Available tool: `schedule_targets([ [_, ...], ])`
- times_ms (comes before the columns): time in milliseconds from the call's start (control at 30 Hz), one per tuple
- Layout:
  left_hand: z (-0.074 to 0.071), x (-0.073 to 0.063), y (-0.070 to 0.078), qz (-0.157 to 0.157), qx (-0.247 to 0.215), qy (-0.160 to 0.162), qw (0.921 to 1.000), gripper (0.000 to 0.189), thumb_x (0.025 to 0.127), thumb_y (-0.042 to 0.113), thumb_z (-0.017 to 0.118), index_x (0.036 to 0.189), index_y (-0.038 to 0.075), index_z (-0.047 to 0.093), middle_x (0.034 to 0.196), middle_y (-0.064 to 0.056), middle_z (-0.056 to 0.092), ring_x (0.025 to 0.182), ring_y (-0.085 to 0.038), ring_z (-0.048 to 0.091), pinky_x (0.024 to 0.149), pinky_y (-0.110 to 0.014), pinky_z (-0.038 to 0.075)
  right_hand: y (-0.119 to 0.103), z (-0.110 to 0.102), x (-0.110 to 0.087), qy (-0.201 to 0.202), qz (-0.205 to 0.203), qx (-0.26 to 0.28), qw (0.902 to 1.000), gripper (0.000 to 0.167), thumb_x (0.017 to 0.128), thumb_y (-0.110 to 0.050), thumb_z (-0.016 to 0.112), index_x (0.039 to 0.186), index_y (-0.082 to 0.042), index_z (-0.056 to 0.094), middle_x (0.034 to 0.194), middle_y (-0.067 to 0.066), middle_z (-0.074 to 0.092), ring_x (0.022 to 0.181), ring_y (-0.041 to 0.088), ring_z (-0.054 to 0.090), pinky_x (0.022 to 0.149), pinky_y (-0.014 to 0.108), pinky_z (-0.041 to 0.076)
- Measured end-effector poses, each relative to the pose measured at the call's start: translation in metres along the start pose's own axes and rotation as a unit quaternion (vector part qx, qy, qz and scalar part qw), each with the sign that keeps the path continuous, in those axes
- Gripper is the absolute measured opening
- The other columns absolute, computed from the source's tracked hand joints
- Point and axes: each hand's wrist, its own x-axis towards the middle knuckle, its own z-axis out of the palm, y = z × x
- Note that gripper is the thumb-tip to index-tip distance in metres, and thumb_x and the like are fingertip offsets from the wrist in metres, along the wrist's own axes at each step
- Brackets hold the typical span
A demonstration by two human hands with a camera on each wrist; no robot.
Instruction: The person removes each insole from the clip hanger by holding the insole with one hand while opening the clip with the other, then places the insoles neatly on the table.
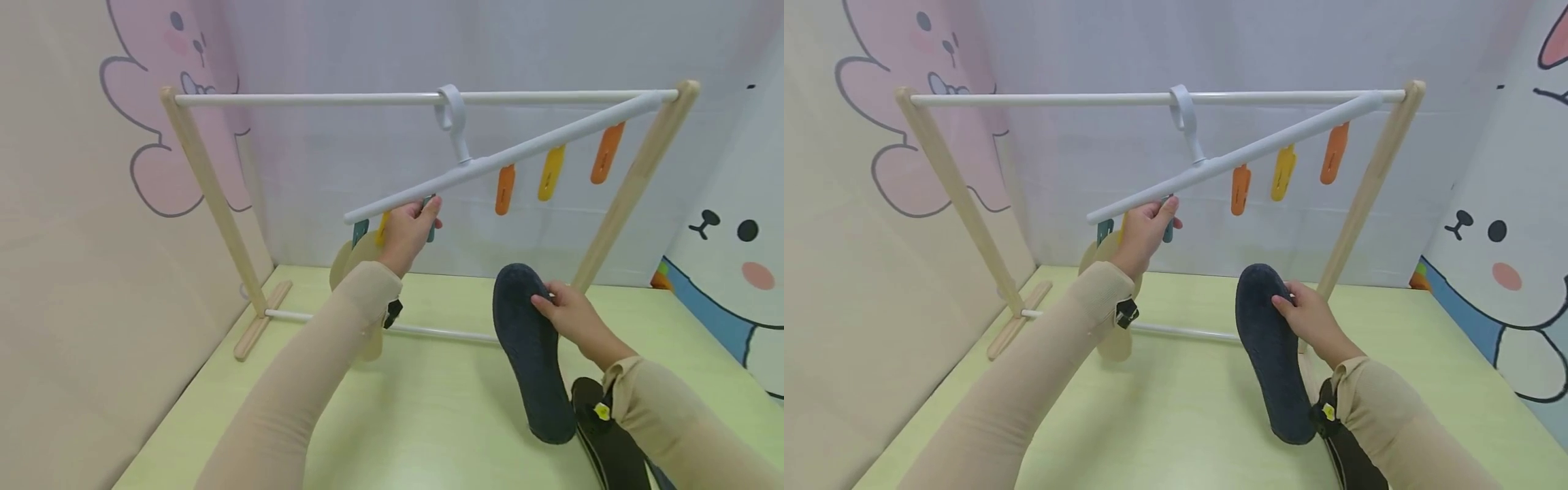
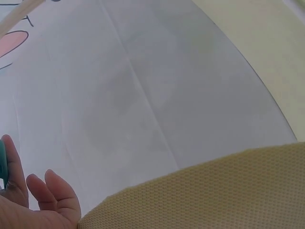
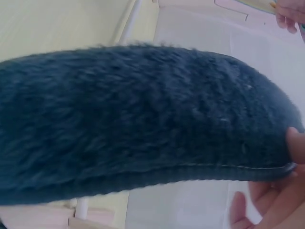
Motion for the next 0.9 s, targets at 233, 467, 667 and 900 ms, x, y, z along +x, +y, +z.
schedule_targets([
  [233, -0.002, 0.001, -0.001, -0.006, 0.005, 0.003, 1.0, 0.034, 0.096, 0.033, 0.059, 0.073, 0.009, 0.054, 0.079, -0.009, 0.065, 0.046, -0.009, 0.029, 0.044, -0.021, 0.021, 0.014, -0.013, -0.004, -0.073, 0.055, 0.002, 0.9958, 0.03, 0.102, -0.012, 0.045, 0.114, 0.017, 0.047, 0.104, 0.034, 0.058, 0.095, 0.043, 0.06, 0.076, 0.051, 0.052],
  [467, -0.003, 0.002, -0.001, -0.006, 0.014, 0.002, 0.9999, 0.035, 0.096, 0.033, 0.059, 0.071, 0.01, 0.052, 0.078, -0.007, 0.065, 0.045, -0.01, 0.027, 0.044, -0.022, 0.021, 0.031, -0.022, -0.01, -0.09, 0.102, 0.02, 0.9905, 0.033, 0.103, -0.017, 0.044, 0.116, 0.014, 0.044, 0.113, 0.038, 0.054, 0.1, 0.046, 0.058, 0.075, 0.054, 0.051],
  [667, -0.004, 0.002, -0.002, -0.005, 0.016, 0.002, 0.9999, 0.036, 0.096, 0.033, 0.058, 0.07, 0.01, 0.05, 0.082, -0.013, 0.066, 0.045, -0.01, 0.027, 0.044, -0.021, 0.021, 0.038, -0.028, -0.013, -0.088, 0.117, 0.002, 0.9892, 0.04, 0.103, -0.02, 0.045, 0.121, 0.016, 0.042, 0.116, 0.04, 0.051, 0.104, 0.051, 0.055, 0.075, 0.054, 0.052],
  [900, -0.006, 0.002, -0.002, -0.013, 0.02, 0.006, 0.9997, 0.035, 0.096, 0.034, 0.058, 0.072, 0.009, 0.052, 0.085, -0.015, 0.066, 0.045, -0.009, 0.027, 0.044, -0.021, 0.021, 0.039, -0.039, -0.014, -0.082, 0.112, -0.021, 0.9901, 0.033, 0.103, -0.016, 0.043, 0.116, 0.015, 0.044, 0.107, 0.037, 0.056, 0.093, 0.044, 0.06, 0.071, 0.053, 0.052],
])
